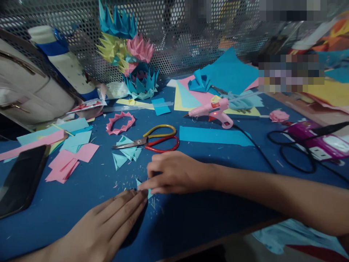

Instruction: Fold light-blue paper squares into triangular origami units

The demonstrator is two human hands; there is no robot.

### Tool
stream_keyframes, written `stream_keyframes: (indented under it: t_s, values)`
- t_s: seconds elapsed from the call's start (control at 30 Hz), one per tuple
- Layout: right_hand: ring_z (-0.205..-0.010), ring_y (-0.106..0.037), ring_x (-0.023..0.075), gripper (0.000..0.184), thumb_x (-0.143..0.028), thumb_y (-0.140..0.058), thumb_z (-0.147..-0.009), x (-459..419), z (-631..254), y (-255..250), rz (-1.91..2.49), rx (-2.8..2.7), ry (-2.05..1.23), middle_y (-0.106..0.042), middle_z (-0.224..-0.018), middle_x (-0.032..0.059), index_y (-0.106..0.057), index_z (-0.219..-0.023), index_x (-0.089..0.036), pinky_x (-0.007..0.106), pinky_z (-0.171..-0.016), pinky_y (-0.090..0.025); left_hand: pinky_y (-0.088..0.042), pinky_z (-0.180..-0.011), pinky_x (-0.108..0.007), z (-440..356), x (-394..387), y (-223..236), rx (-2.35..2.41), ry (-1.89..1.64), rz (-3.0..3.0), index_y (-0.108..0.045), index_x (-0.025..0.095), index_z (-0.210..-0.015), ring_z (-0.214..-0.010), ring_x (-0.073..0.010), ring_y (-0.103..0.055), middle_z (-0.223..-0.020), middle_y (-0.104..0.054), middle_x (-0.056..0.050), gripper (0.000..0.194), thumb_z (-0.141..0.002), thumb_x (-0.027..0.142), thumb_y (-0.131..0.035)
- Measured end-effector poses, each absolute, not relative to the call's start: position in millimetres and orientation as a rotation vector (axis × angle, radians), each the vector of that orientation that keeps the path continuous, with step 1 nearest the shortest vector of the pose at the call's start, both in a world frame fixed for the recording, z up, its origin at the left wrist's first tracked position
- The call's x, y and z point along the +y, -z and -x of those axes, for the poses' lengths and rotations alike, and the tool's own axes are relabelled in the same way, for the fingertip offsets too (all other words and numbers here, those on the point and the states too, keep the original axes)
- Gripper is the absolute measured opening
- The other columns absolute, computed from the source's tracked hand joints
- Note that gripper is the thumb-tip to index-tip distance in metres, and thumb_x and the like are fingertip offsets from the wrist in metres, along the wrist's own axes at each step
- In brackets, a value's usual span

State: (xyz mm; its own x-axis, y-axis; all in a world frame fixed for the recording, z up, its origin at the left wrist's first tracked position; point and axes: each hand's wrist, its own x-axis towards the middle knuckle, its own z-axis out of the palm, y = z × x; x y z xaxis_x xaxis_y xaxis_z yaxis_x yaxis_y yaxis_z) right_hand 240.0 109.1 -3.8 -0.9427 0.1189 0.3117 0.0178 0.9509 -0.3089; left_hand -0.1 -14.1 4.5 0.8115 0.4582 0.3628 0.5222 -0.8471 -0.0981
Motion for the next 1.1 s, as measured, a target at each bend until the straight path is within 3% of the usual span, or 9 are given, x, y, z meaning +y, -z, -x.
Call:
stream_keyframes:
  t_s: [0.27,0.63,1.1]
  values:
    - [-0.083,-0.047,0.0173,0.036,-0.038,-0.035,-0.107,104,-239,9,0.103,-2.844,-0.136,-0.059,-0.097,0.0039,-0.06,-0.13,-0.027,0.031,-0.074,-0.037,-0.057,-0.089,-0.033,-1,-14,-2,-0.78,0.531,2.782,-0.068,0.004,-0.119,-0.107,-0.0247,-0.069,-0.12,-0.072,-0.012,0.048,-0.103,0.007,-0.022]
    - [-0.076,-0.044,0.0164,0.033,-0.039,-0.041,-0.105,106,-235,8,0.139,-2.895,-0.196,-0.059,-0.097,0.003,-0.058,-0.133,-0.031,0.03,-0.063,-0.027,-0.058,-0.093,-0.036,2,-11,3,-0.751,0.53,2.846,-0.064,0.002,-0.126,-0.109,-0.0258,-0.066,-0.126,-0.068,-0.013,0.045,-0.104,0.008,-0.026]
    - [-0.075,-0.043,0.0159,0.033,-0.036,-0.036,-0.107,97,-230,4,0.19,-2.843,-0.145,-0.063,-0.095,0.0032,-0.063,-0.123,-0.026,0.031,-0.063,-0.028,-0.058,-0.091,-0.035,0,-9,3,-0.742,0.576,2.821,-0.064,0.001,-0.122,-0.103,-0.0232,-0.067,-0.119,-0.071,-0.014,0.043,-0.105,0.009,-0.026]
